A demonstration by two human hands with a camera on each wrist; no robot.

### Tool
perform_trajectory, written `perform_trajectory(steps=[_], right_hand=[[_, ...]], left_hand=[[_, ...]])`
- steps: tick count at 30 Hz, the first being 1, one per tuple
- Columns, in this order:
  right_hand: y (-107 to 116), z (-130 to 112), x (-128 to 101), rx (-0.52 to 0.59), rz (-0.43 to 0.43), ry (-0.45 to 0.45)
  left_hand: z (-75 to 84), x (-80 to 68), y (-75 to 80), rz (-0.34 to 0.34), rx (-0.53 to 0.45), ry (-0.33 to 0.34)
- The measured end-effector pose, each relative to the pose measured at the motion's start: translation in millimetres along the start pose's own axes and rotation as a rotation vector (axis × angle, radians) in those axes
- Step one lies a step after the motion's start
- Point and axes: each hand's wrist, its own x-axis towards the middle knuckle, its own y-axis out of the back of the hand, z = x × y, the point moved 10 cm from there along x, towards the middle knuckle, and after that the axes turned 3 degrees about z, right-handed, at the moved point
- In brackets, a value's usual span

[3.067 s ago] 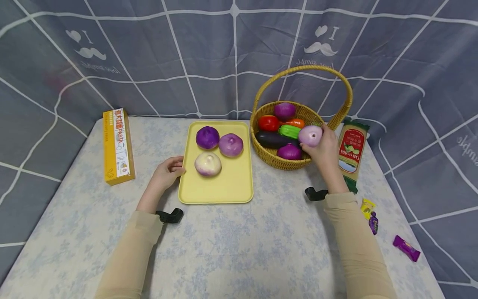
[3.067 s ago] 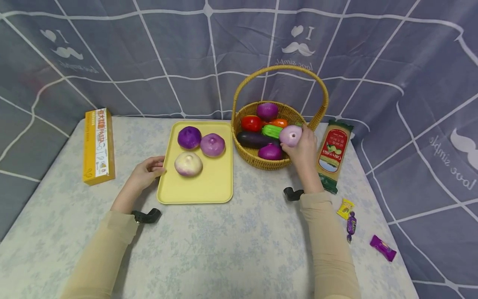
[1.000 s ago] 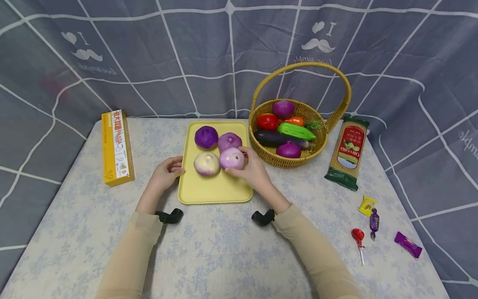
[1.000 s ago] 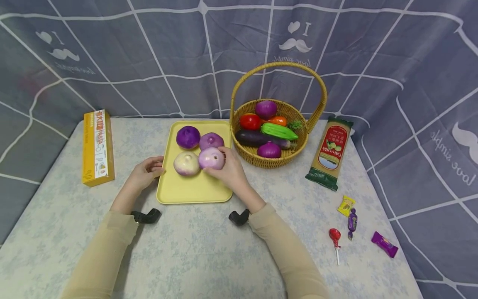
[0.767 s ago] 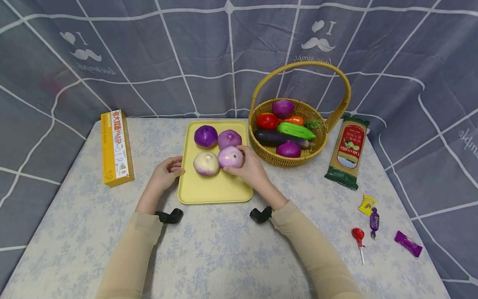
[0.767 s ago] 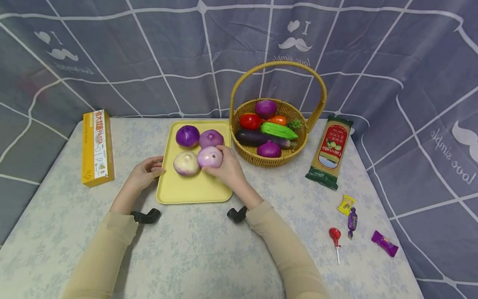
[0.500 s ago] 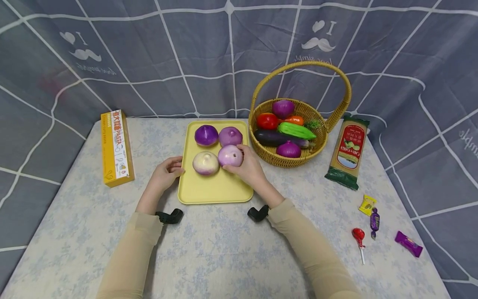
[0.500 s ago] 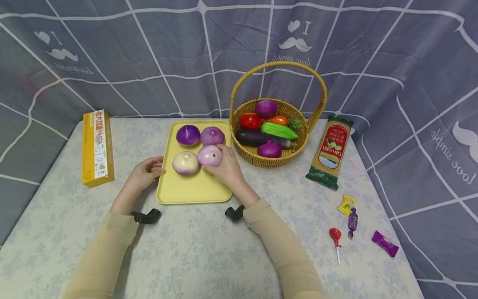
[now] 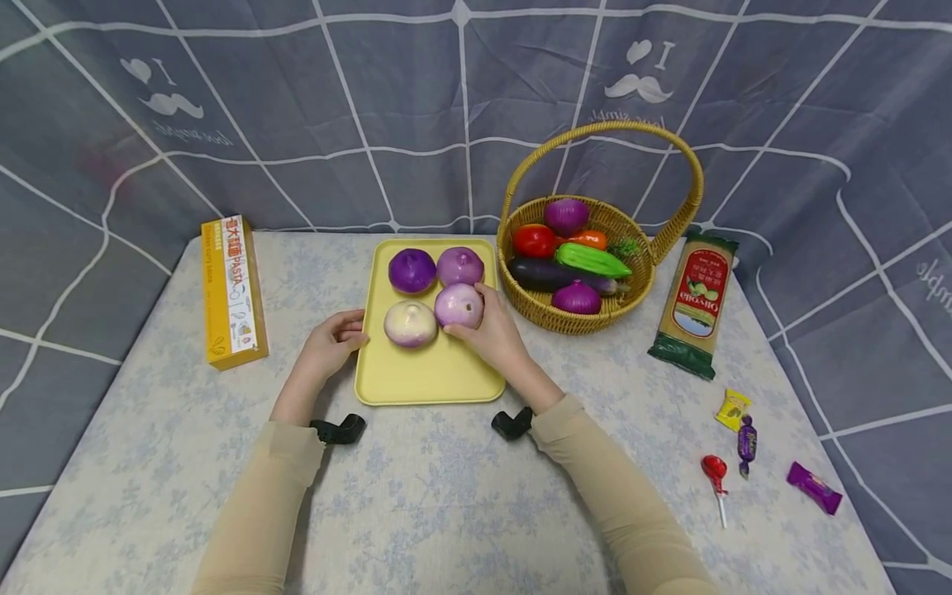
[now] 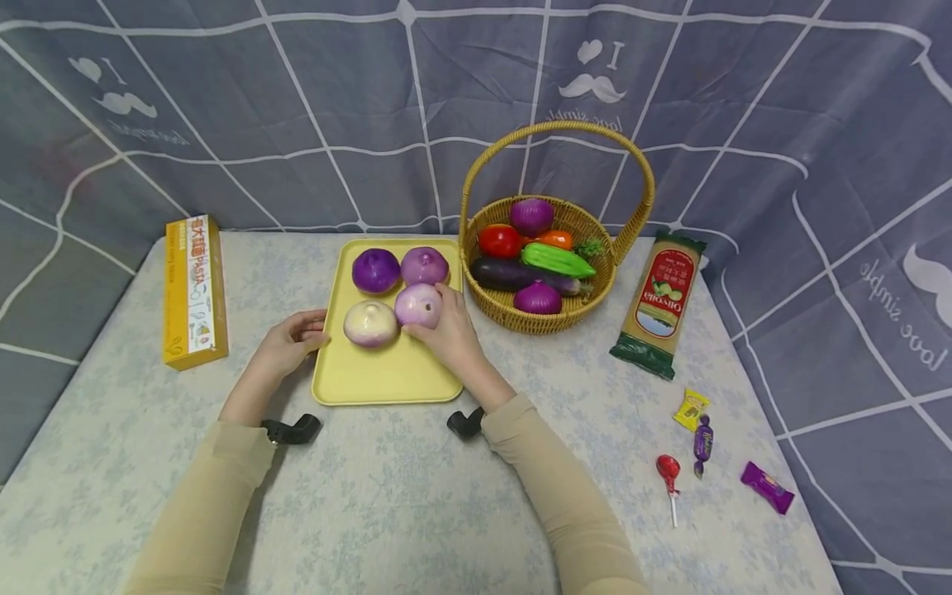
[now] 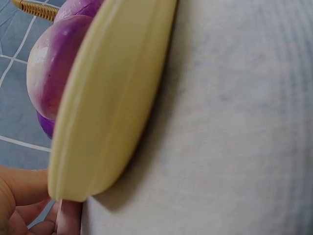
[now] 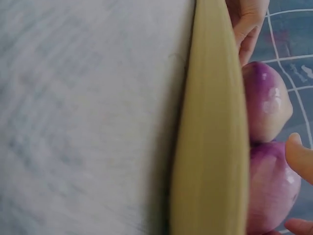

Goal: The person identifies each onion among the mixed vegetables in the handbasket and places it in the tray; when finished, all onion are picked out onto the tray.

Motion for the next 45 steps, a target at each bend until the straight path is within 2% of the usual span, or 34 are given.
perform_trajectory(steps=[6,11,19,27,33,39,45], right_hand=[[13.3,-10.9,-5.1,-0.019,0.003,0.016],[36.9,-27.6,-6.6,0.030,0.039,0.083],[88.4,-35.3,-4.0,0.131,0.177,0.137],[132.0,-7.8,1.1,0.148,0.266,0.062],[158.1,22.2,0.8,0.177,0.309,-0.045],[167.3,47.6,-0.6,0.209,0.269,-0.151],[166.8,56.7,0.1,0.154,0.188,-0.187]], left_hand=[[0.1,-0.3,-0.1,-0.018,-0.003,-0.001],[-0.7,-0.6,0.7,-0.019,-0.001,0.003],[-0.7,0.2,0.9,-0.019,-0.004,-0.006],[-0.5,-0.9,1.7,-0.022,-0.011,-0.008],[0.9,-1.1,0.1,-0.031,-0.018,-0.001],[0.4,-0.2,1.9,-0.025,-0.008,-0.004],[-0.8,0.3,1.0,-0.035,-0.016,-0.016]])
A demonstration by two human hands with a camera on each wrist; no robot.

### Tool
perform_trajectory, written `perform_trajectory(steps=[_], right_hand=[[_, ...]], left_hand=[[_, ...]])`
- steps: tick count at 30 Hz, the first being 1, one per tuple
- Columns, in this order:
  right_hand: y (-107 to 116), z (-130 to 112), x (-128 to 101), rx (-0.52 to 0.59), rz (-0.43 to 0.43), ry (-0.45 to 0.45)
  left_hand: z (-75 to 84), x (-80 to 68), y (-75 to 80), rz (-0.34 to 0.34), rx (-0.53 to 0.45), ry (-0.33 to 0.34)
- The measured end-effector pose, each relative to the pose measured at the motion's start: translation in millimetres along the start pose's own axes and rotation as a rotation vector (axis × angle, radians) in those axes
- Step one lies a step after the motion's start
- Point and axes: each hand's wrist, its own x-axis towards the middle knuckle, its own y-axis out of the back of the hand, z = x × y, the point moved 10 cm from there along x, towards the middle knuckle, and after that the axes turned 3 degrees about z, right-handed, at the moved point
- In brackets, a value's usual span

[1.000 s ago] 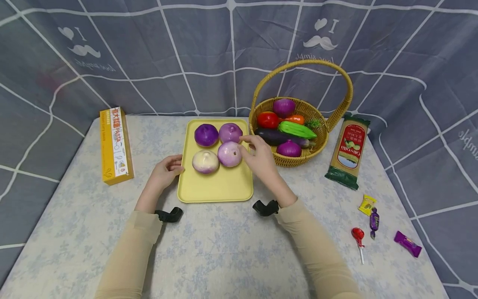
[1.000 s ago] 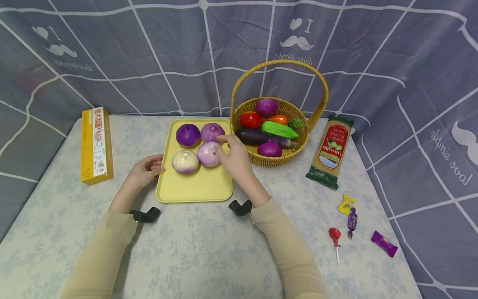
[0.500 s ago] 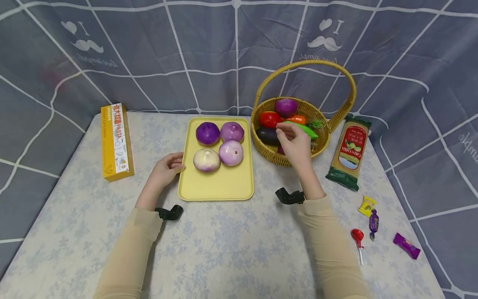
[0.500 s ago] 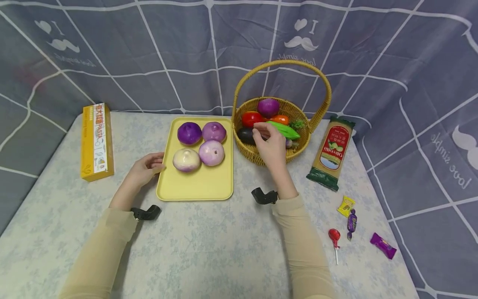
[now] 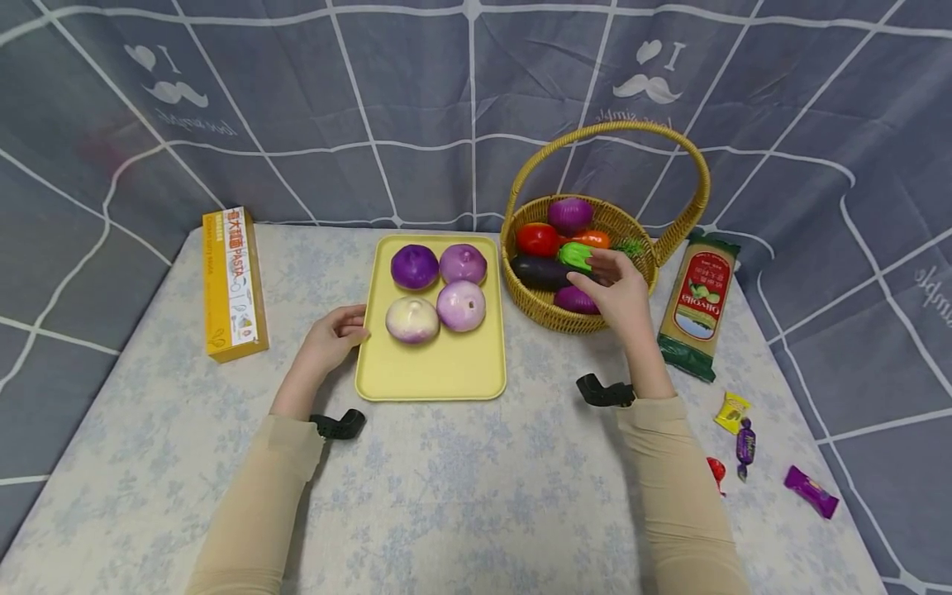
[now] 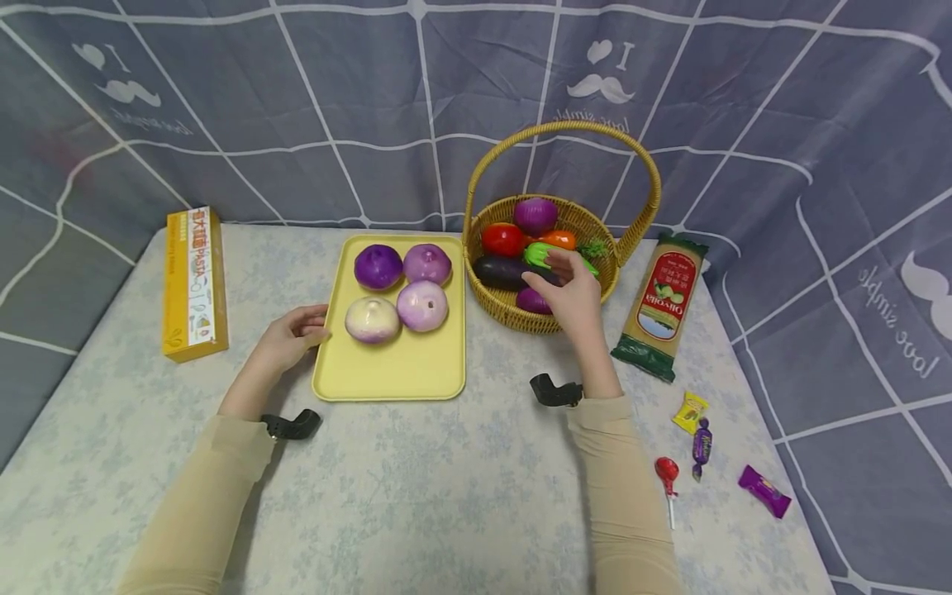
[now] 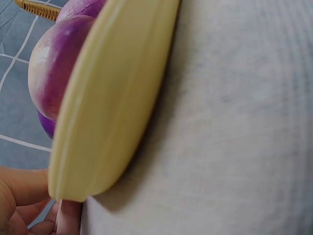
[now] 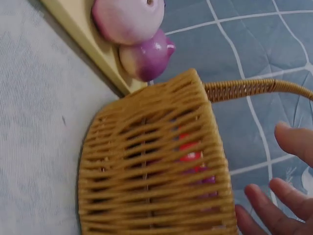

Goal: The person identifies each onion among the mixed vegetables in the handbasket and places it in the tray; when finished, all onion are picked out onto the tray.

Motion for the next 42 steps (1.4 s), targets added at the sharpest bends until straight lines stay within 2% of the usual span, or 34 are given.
perform_trajectory(steps=[7,13,29,36,42], right_hand=[[-2.1,9.9,2.4,-0.103,-0.099,-0.044],[-8.2,16.9,7.1,-0.215,-0.162,-0.045],[-26.9,18.8,13.7,-0.475,-0.312,-0.059],[-28.0,19.8,15.6,-0.519,-0.341,-0.065],[-26.7,20.0,15.8,-0.506,-0.331,-0.070]], left_hand=[[-0.2,0.4,0.4,0.001,-0.008,0.002],[0.8,-0.6,-0.2,-0.003,-0.013,0.003],[0.6,-0.3,-1.3,0.008,0.002,0.002],[0.6,-1.0,-2.3,0.000,-0.004,0.000],[1.7,-0.9,-2.5,0.002,-0.008,0.001]])
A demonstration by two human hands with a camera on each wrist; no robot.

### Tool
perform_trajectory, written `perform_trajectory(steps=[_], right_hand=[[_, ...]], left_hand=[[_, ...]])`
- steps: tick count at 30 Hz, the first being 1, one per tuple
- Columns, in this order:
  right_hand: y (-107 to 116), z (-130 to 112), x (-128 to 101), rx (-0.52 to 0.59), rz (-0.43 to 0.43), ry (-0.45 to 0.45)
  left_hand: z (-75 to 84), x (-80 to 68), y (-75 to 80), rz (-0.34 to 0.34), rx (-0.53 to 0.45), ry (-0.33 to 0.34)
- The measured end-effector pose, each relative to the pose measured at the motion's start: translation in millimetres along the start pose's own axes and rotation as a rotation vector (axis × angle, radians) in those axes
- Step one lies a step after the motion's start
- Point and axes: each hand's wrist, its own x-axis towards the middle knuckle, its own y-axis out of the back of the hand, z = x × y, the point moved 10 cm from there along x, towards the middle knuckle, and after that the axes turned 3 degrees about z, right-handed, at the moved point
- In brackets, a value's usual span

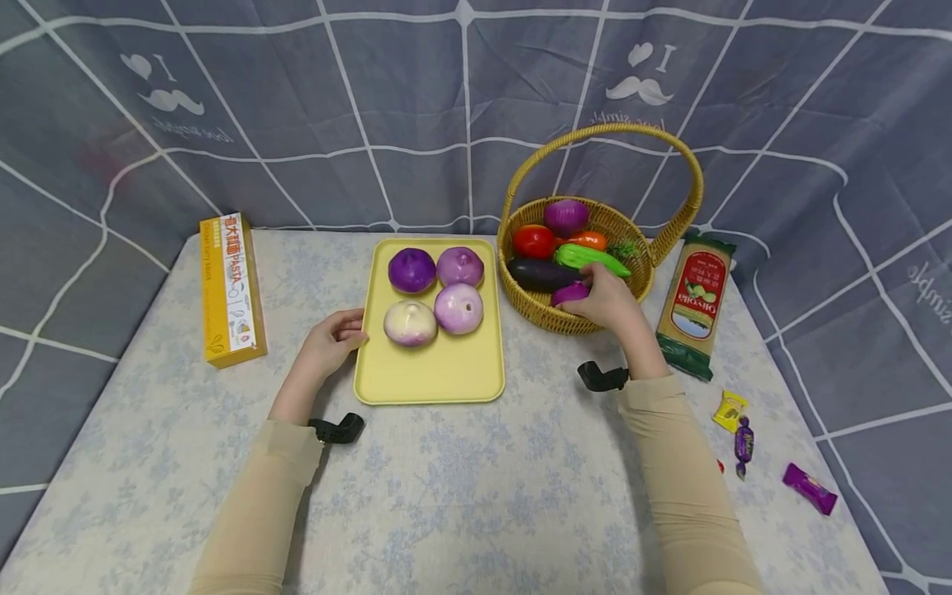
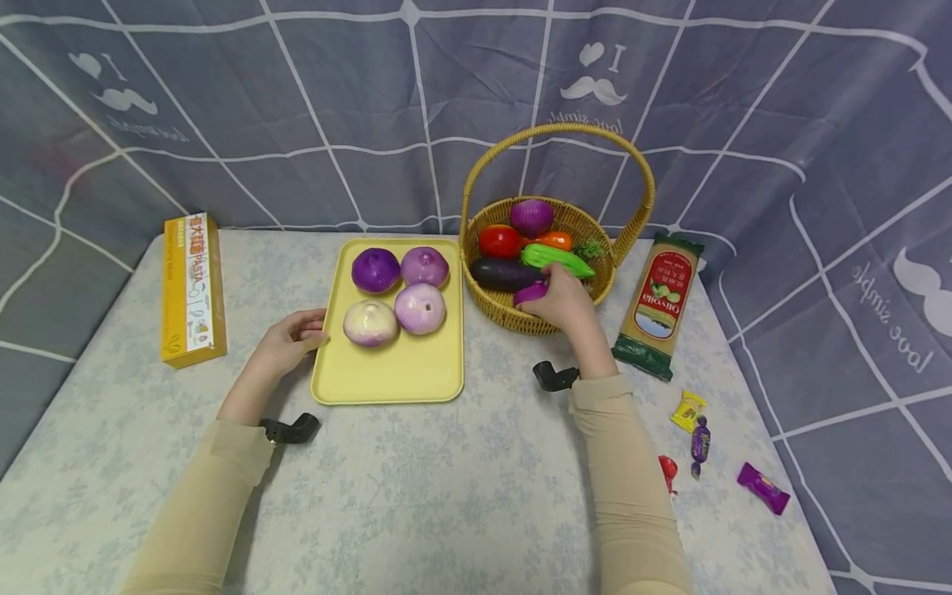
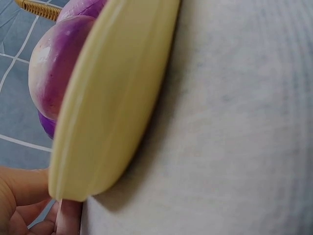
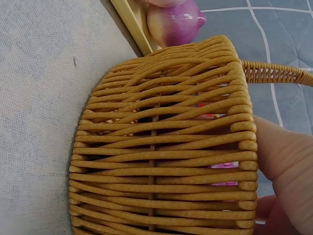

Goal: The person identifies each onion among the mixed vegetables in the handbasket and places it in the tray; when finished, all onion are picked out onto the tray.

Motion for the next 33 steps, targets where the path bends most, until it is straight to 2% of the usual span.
perform_trajectory(steps=[5,15,23,33], right_hand=[[5.3,-0.9,-1.3,0.045,0.058,0.014],[23.3,-2.4,-12.1,0.219,0.248,0.049],[26.4,-1.6,-24.1,0.340,0.313,0.023],[22.3,-28.7,-42.0,0.416,0.371,0.140]], left_hand=[[-0.8,-0.1,0.1,0.005,-0.002,0.006],[-1.9,0.6,2.6,0.006,-0.003,0.002],[-1.2,0.8,2.2,0.011,0.013,0.002],[1.0,-0.3,1.7,0.005,0.017,-0.001]])
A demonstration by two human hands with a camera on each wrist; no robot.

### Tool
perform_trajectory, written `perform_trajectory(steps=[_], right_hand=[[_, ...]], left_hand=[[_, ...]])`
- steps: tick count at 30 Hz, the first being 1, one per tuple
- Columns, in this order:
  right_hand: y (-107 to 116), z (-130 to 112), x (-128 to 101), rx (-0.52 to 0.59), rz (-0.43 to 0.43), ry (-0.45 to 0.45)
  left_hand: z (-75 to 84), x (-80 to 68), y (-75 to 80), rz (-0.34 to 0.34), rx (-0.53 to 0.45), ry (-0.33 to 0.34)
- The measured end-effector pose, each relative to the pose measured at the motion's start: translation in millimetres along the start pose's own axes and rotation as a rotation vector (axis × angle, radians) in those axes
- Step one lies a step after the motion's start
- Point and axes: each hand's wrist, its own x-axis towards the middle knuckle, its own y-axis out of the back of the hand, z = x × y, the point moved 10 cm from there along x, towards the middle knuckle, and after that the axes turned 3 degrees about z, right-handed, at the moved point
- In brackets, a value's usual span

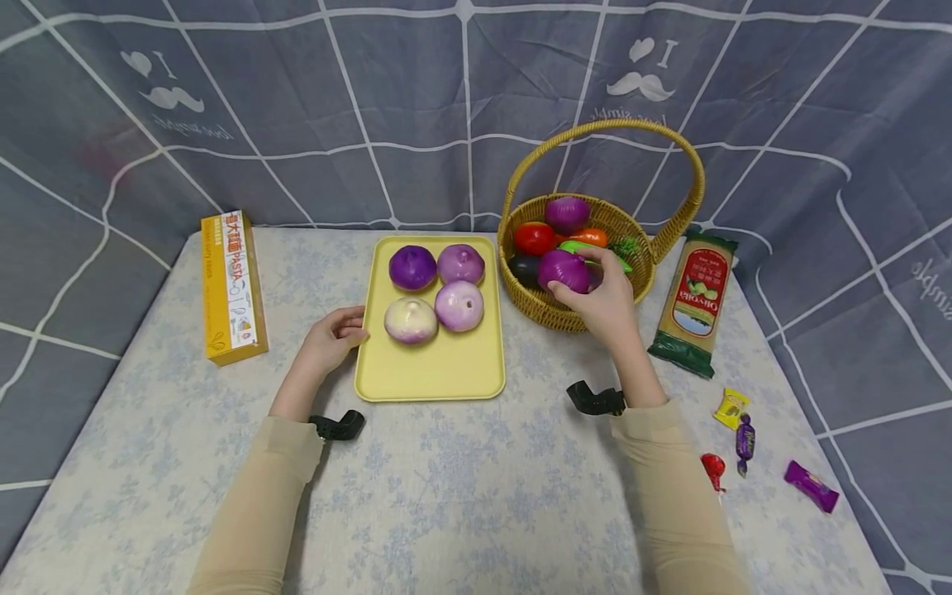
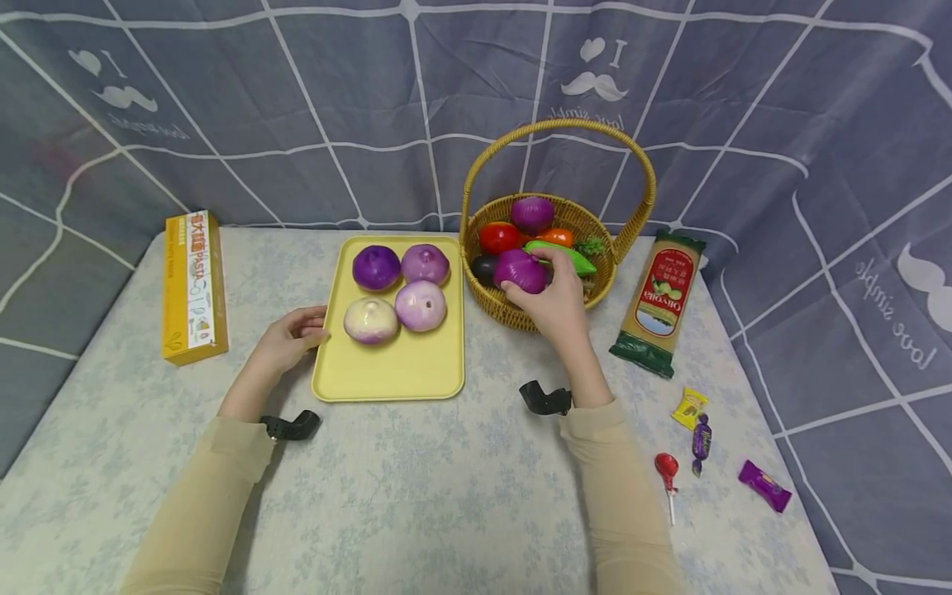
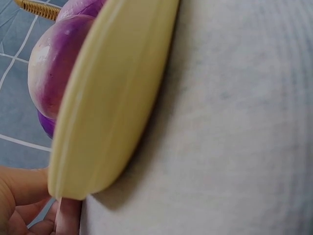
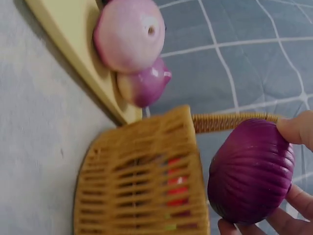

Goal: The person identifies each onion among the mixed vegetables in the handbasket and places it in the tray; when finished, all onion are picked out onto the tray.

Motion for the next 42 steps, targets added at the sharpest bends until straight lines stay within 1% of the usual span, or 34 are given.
perform_trajectory(steps=[6,9,12,17,21,27,31,35,39,42], right_hand=[[-14.1,-14.5,-12.6,0.072,-0.001,0.064],[-25.7,-21.2,-19.7,0.109,-0.024,0.102],[-41.1,-26.0,-27.2,0.150,-0.064,0.122],[-70.7,-30.7,-41.6,0.171,-0.132,0.134],[-95.2,-35.1,-53.9,0.183,-0.197,0.151],[-130.2,-44.3,-72.4,0.164,-0.297,0.221],[-148.9,-48.7,-83.8,0.158,-0.359,0.246],[-162.2,-52.7,-91.0,0.150,-0.404,0.279],[-174.1,-52.0,-96.3,0.097,-0.442,0.299],[-179.3,-50.5,-98.1,0.065,-0.451,0.301]], left_hand=[[-1.3,-0.7,-1.3,-0.012,-0.010,0.013],[-1.3,-0.2,-1.0,-0.013,-0.016,0.012],[-1.7,0.5,-0.9,-0.010,-0.019,0.013],[-4.0,1.3,-1.3,-0.010,-0.008,0.017],[-5.9,0.9,-0.7,-0.008,0.009,0.006],[-5.1,0.3,-0.6,-0.001,0.027,-0.009],[-3.6,0.1,0.1,0.005,0.039,-0.018],[-0.9,-1.5,1.3,0.015,0.056,-0.026],[-0.5,-5.1,1.8,0.017,0.069,-0.021],[-2.4,-9.1,1.6,0.010,0.070,-0.011]])
